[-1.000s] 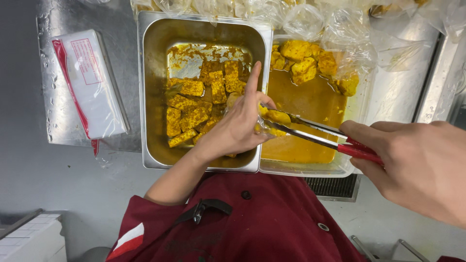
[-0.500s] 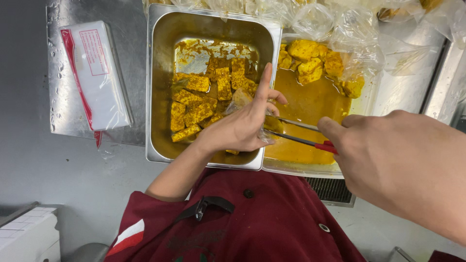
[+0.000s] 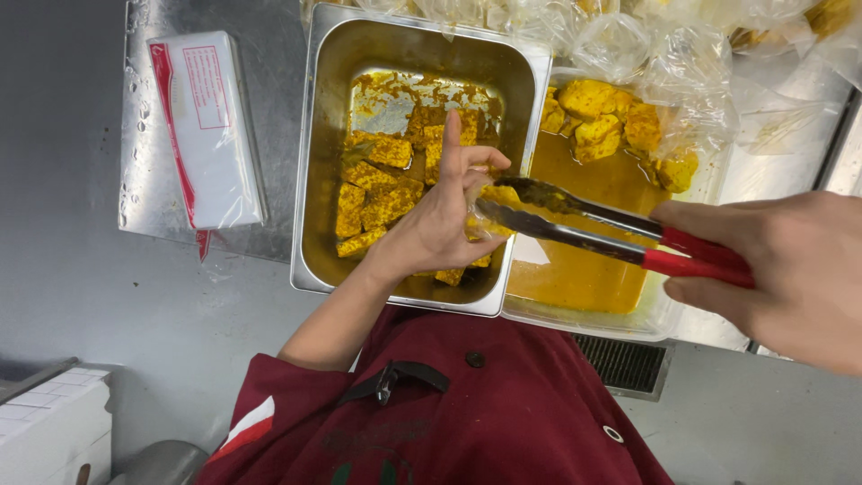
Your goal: The person uses tongs to transfer yellow seasoned food pieces from a metal tray into small plastic bags. They then seal the bags and place them on the counter. The process is repeated multiple times.
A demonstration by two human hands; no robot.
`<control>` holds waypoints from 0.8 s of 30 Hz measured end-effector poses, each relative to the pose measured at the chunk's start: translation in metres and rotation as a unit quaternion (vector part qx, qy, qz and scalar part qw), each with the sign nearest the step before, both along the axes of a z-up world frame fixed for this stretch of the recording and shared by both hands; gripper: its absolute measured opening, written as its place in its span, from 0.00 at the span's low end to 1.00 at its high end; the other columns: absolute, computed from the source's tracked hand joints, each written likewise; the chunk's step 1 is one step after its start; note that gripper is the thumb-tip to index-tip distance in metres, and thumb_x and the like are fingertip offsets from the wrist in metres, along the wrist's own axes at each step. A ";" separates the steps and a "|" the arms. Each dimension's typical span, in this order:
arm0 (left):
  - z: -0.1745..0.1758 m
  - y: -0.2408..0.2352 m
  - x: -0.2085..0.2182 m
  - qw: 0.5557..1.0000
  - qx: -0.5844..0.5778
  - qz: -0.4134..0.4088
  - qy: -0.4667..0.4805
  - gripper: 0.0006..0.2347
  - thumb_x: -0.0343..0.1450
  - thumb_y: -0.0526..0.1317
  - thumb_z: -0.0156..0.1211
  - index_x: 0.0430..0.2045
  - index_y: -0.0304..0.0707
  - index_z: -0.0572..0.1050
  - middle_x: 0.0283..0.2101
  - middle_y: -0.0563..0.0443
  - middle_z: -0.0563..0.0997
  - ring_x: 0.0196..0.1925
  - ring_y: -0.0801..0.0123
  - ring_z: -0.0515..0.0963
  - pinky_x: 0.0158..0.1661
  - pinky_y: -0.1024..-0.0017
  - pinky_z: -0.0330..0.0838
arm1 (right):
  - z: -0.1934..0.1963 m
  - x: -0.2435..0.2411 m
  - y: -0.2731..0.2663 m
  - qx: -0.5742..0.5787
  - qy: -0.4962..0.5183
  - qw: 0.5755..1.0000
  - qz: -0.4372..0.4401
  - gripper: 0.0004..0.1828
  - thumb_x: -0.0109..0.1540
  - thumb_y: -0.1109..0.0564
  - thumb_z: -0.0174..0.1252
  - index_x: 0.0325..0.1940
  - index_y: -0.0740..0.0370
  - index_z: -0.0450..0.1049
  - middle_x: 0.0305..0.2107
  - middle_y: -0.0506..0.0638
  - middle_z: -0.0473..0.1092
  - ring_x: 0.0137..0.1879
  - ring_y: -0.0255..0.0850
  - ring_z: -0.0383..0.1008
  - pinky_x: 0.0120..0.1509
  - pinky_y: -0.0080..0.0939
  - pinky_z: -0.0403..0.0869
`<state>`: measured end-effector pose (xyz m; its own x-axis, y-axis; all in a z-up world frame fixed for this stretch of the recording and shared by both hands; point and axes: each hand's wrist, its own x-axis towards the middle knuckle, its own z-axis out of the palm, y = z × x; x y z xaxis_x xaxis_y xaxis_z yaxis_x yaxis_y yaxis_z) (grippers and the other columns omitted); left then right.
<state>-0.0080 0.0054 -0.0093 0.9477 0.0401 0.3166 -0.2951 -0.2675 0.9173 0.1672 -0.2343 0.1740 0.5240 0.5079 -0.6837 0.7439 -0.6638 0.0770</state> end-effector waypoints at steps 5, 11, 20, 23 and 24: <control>-0.004 0.002 -0.001 0.998 -0.024 0.036 -0.047 0.59 0.68 0.26 0.74 0.72 0.50 0.16 0.65 0.34 0.63 0.63 0.52 0.76 0.66 0.60 0.74 | -0.012 0.012 -0.040 0.225 0.107 0.954 -0.169 0.38 0.52 0.54 0.70 0.68 0.57 0.72 0.35 0.54 0.79 0.38 0.44 0.82 0.45 0.45 0.78; 0.006 0.026 -0.020 0.987 -0.142 0.067 -0.044 0.57 0.69 0.24 0.70 0.71 0.61 0.19 0.62 0.37 0.64 0.58 0.58 0.76 0.61 0.64 0.75 | -0.028 -0.015 -0.021 0.119 -0.004 0.983 -0.142 0.28 0.58 0.51 0.67 0.60 0.63 0.70 0.35 0.59 0.76 0.37 0.50 0.80 0.44 0.48 0.76; 0.052 0.068 -0.057 0.986 -0.054 0.143 -0.065 0.60 0.65 0.21 0.67 0.75 0.71 0.20 0.63 0.33 0.64 0.56 0.55 0.73 0.53 0.63 0.81 | -0.101 -0.102 0.058 0.198 -0.007 0.980 -0.037 0.40 0.58 0.40 0.64 0.69 0.59 0.63 0.39 0.60 0.74 0.41 0.60 0.77 0.43 0.57 0.76; 0.064 0.073 -0.061 0.981 -0.156 0.096 -0.064 0.57 0.70 0.24 0.68 0.72 0.63 0.17 0.64 0.38 0.64 0.54 0.65 0.79 0.51 0.69 0.84 | -0.130 -0.117 0.073 0.267 -0.066 0.961 -0.005 0.41 0.54 0.42 0.66 0.66 0.60 0.65 0.42 0.59 0.71 0.48 0.57 0.75 0.47 0.55 0.75; 0.067 0.072 -0.063 0.984 -0.136 0.097 -0.067 0.57 0.69 0.24 0.68 0.71 0.63 0.17 0.64 0.38 0.64 0.57 0.64 0.76 0.55 0.67 0.81 | -0.134 -0.121 0.076 0.256 -0.097 0.962 0.006 0.41 0.52 0.41 0.67 0.65 0.58 0.66 0.45 0.57 0.71 0.50 0.56 0.74 0.49 0.54 0.74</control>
<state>-0.0707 0.0776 0.0581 0.8647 0.3160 0.3903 -0.3855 -0.0803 0.9192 0.0464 -0.1582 0.0396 0.6082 0.7591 -0.2322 0.7565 -0.6429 -0.1199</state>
